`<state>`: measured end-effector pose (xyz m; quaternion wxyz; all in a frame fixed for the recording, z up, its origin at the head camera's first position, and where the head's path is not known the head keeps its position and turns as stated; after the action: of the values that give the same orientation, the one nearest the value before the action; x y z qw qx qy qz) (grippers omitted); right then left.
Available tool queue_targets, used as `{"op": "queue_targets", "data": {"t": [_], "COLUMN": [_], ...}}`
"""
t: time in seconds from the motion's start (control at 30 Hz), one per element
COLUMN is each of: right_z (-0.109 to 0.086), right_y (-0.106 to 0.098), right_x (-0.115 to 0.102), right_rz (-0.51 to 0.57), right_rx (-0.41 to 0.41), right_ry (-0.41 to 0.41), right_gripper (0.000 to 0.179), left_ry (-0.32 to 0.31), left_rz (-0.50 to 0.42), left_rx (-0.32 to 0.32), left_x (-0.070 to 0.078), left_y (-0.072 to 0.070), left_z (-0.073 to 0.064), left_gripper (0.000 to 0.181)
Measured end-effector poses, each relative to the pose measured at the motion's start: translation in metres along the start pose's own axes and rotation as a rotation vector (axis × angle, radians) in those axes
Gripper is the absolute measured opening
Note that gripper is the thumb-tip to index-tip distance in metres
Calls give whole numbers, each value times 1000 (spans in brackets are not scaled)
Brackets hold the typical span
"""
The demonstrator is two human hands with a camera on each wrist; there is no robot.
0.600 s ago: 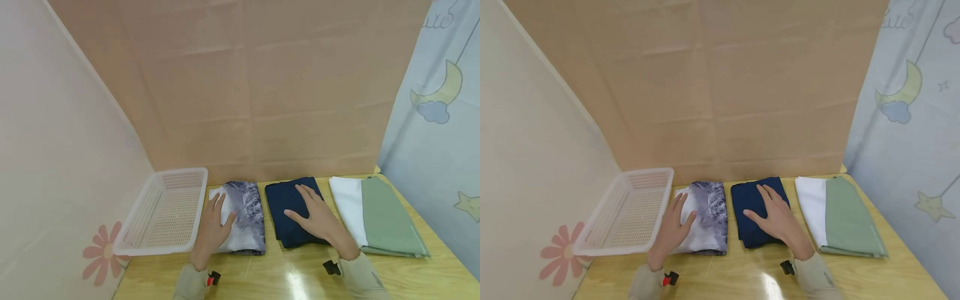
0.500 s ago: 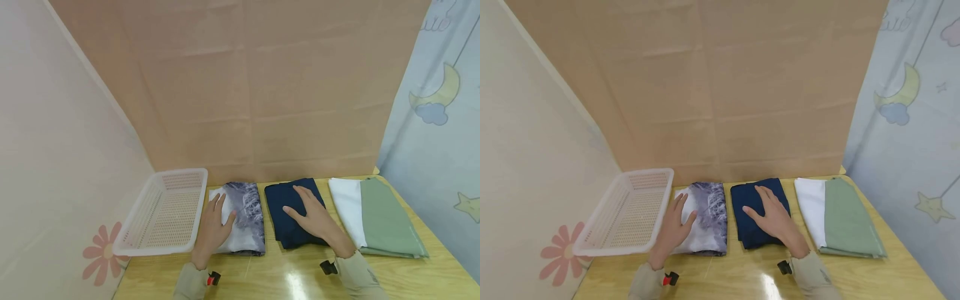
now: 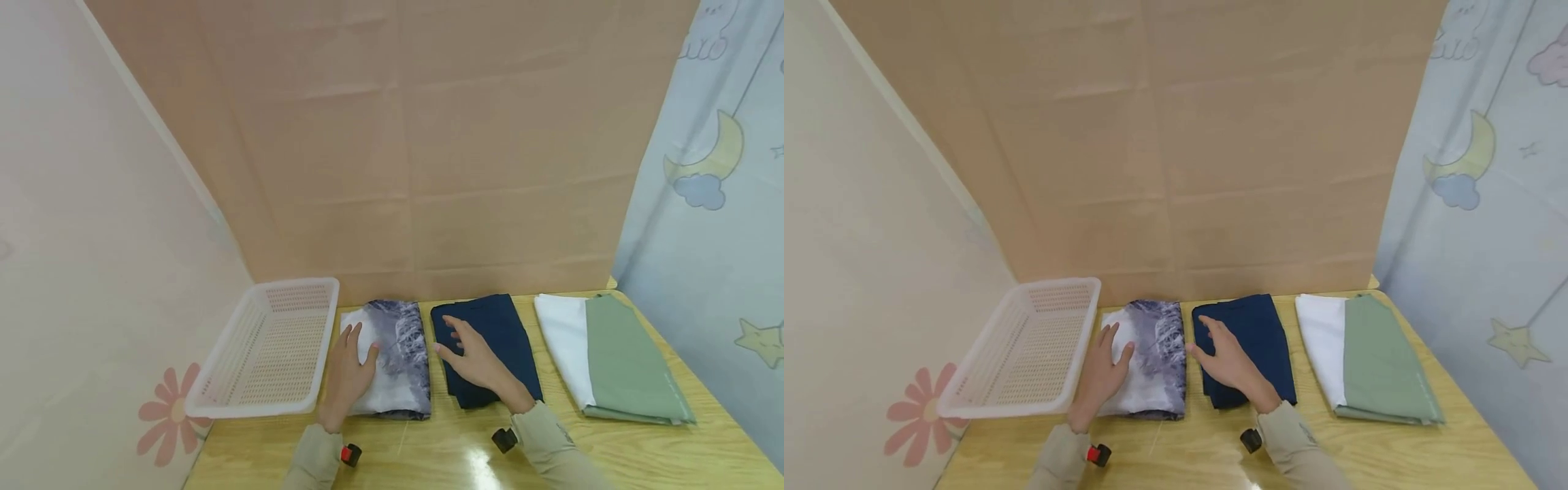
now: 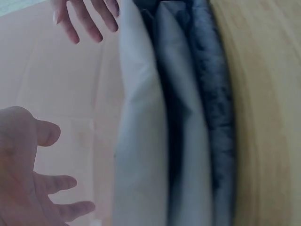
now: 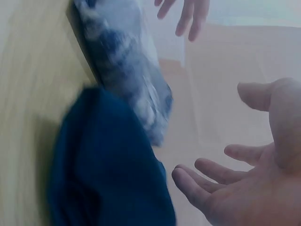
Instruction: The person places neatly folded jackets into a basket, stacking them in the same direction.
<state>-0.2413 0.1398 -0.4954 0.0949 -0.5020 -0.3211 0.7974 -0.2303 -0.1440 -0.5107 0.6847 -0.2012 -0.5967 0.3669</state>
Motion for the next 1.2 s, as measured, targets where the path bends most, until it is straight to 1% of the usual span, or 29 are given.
{"op": "queue_targets", "data": {"t": [0.1, 0.17, 0.23, 0.33, 0.43, 0.5, 0.57, 0.7, 0.8, 0.87, 0.97, 1.07, 1.2], "right_z": [9, 13, 16, 20, 20, 20, 20, 22, 26, 27, 29, 28, 26], "right_y": [16, 27, 37, 50, 62, 69, 74, 79, 79, 79, 78, 77, 77], "right_x": [-2, -3, -3, -1, 3, 4, 4, 0, -3, -4, -6, -7, -7], "right_rz": [45, 71, 88, 92, 96, 122, 167, 258, 290, 331, 436, 528, 546], "right_rx": [-13, -24, -41, -69, -81, -69, -39, 35, 66, 70, 49, 6, -21], "right_ry": [46, 70, 84, 96, 135, 173, 212, 295, 345, 368, 359, 338, 317], "right_gripper": [73, 74, 78, 85, 90, 90, 89, 84, 80, 78, 77, 76, 74], "left_ry": [-48, -91, -138, -186, -207, -224, -236, -272, -282, -282, -286, -304, -320], "left_rz": [15, 11, 9, 4, 5, 7, -8, -38, -71, -102, -157, -208, -254], "left_rx": [3, -8, -25, -46, -45, -44, -49, -77, -87, -91, -90, -110, -156], "left_x": [-6, -10, -15, -20, -25, -28, -31, -37, -40, -42, -44, -45, -43], "left_y": [3, 4, 6, 8, 9, 10, 11, 11, 11, 10, 9, 7, 6], "left_z": [1, 1, 0, -1, -1, -1, 0, 1, 3, 3, 3, 3, 4], "left_gripper": [63, 64, 66, 70, 73, 73, 73, 73, 69, 66, 61, 57, 55]}}
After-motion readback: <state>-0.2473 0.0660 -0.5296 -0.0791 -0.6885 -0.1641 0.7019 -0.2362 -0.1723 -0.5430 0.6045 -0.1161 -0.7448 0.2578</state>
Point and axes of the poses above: each hand's wrist, its own z-axis towards the middle knuckle, its own y-axis out of the palm, x = y × z, the point moved 1 cm from there along z, towards the middle knuckle, and after that the axes turned 10 degrees about -y, right-handed, at the moved point
